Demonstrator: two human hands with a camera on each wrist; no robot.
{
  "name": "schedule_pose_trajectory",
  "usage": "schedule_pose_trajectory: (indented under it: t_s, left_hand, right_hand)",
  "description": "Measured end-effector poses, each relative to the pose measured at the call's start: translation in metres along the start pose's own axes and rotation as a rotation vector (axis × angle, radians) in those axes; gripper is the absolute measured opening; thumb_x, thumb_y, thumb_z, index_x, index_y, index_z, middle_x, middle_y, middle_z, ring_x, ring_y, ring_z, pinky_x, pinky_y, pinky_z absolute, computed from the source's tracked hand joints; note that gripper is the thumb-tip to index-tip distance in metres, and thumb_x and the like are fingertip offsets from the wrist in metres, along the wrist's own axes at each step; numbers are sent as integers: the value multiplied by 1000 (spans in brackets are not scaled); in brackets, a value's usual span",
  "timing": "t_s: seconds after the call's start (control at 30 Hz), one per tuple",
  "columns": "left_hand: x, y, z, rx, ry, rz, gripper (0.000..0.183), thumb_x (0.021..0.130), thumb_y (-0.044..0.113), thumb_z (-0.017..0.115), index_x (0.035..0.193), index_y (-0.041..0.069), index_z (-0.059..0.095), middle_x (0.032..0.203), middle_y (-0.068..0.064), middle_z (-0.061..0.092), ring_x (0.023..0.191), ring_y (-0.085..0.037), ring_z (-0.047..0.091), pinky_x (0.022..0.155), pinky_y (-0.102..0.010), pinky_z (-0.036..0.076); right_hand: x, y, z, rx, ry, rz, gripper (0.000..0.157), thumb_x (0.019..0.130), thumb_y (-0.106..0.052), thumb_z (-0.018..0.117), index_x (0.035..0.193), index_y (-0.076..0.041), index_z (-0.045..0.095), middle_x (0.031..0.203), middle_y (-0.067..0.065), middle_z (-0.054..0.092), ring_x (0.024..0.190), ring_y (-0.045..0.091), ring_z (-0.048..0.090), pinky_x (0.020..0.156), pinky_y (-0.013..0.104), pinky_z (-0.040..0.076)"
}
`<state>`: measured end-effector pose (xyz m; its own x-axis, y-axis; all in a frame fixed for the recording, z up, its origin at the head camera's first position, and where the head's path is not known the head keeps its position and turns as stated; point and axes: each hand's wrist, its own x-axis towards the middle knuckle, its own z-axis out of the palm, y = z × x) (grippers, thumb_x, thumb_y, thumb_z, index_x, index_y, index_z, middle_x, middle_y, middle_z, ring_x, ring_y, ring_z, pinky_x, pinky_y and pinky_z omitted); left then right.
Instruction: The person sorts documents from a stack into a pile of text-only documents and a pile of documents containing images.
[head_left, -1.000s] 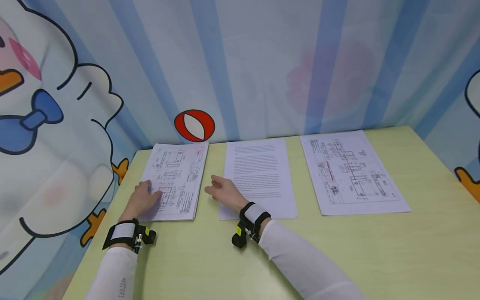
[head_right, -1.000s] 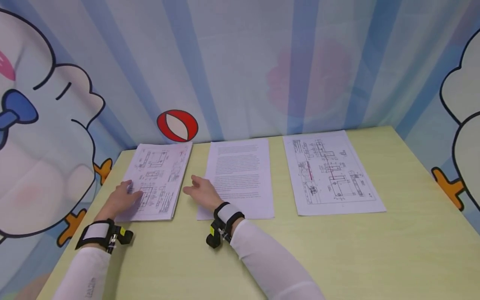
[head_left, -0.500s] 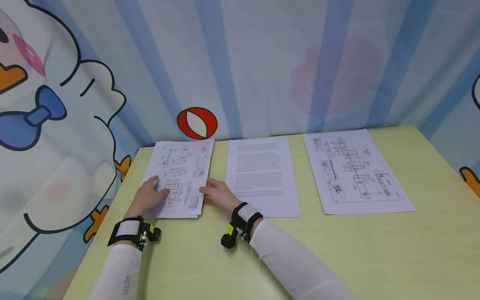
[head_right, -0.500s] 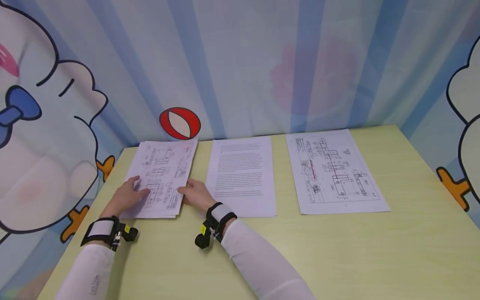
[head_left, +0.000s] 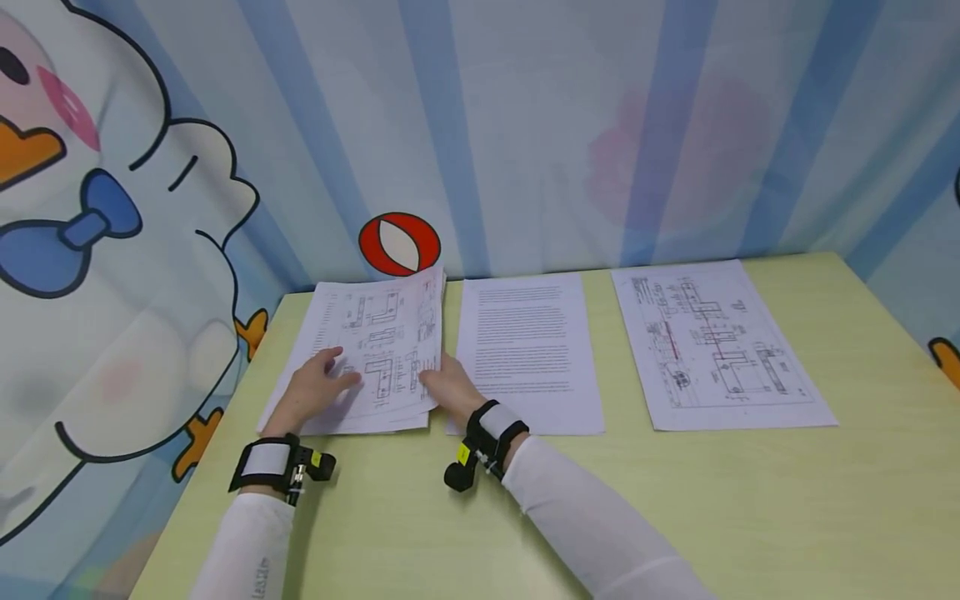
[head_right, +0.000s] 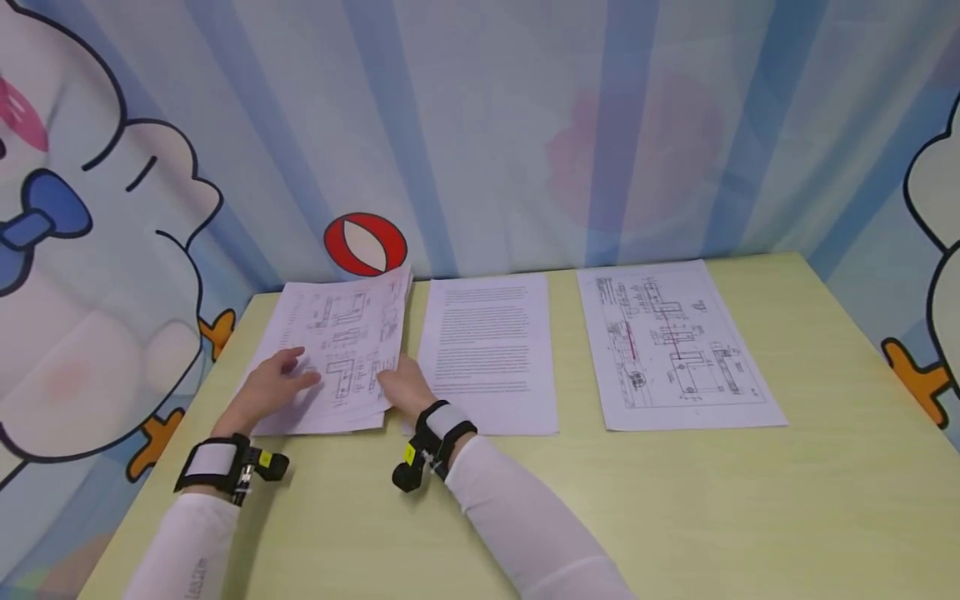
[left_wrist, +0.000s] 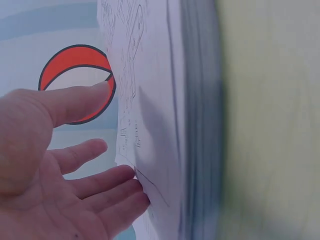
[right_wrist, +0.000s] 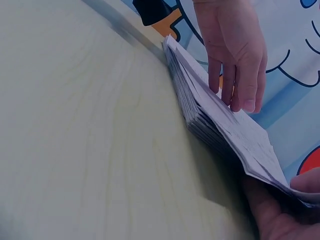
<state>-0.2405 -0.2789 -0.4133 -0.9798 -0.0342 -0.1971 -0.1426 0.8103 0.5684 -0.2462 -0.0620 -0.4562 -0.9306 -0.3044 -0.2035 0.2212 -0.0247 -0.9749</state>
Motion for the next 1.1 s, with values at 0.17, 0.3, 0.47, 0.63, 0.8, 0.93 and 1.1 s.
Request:
schedule_pose_trajectory:
  t_s: [0.17,0.3,0.47,0.63,0.8,0.93,1.1]
  left_hand:
    - [3,-3,4,-18,37,-39,63,101,27,52,150,-3,27,150,-30,25,136,-44,24,108,-58,27]
    - [5,-6,8,18,91,-68,62,101,27,50,148,-6,28,148,-32,26,135,-46,23,108,-59,25]
    - [7,-6,9,38,140,-72,62,100,26,50,148,-7,27,147,-32,27,135,-46,24,108,-59,25]
    - [7,-9,7,-11,170,-82,69,102,29,47,151,-6,16,149,-32,25,135,-45,24,107,-57,27]
    - [6,-2,8,-190,177,-94,74,103,41,44,154,-1,11,148,-30,30,130,-41,35,105,-54,34]
    - [6,8,12,-430,149,-104,70,101,47,45,152,5,24,136,-19,47,113,-29,50,92,-42,43]
    - [4,26,22,-622,93,-48,58,101,45,50,147,13,35,124,-8,55,103,-21,55,80,-29,46]
  right_hand:
    - [-2,0,2,15,56,19,47,95,2,46,141,-6,44,115,7,62,99,17,60,89,37,47]
    - [-5,-1,2,34,92,24,46,93,5,47,137,-6,49,111,7,63,95,18,61,83,34,48]
    - [-9,-6,-3,70,105,20,51,90,6,47,138,-7,48,110,7,63,93,18,60,77,31,48]
    - [-12,-10,-17,112,85,5,53,90,4,50,141,-10,47,113,5,63,97,19,60,79,33,48]
    - [-18,-20,-39,123,49,-37,47,95,2,48,140,-10,47,117,7,63,101,20,61,84,35,47]
    - [-22,-26,-60,136,34,-70,43,98,0,47,140,-11,47,118,8,63,101,20,62,82,34,48]
    - [-30,-34,-85,113,39,-104,43,99,0,46,141,-11,45,120,7,62,103,21,61,86,36,47]
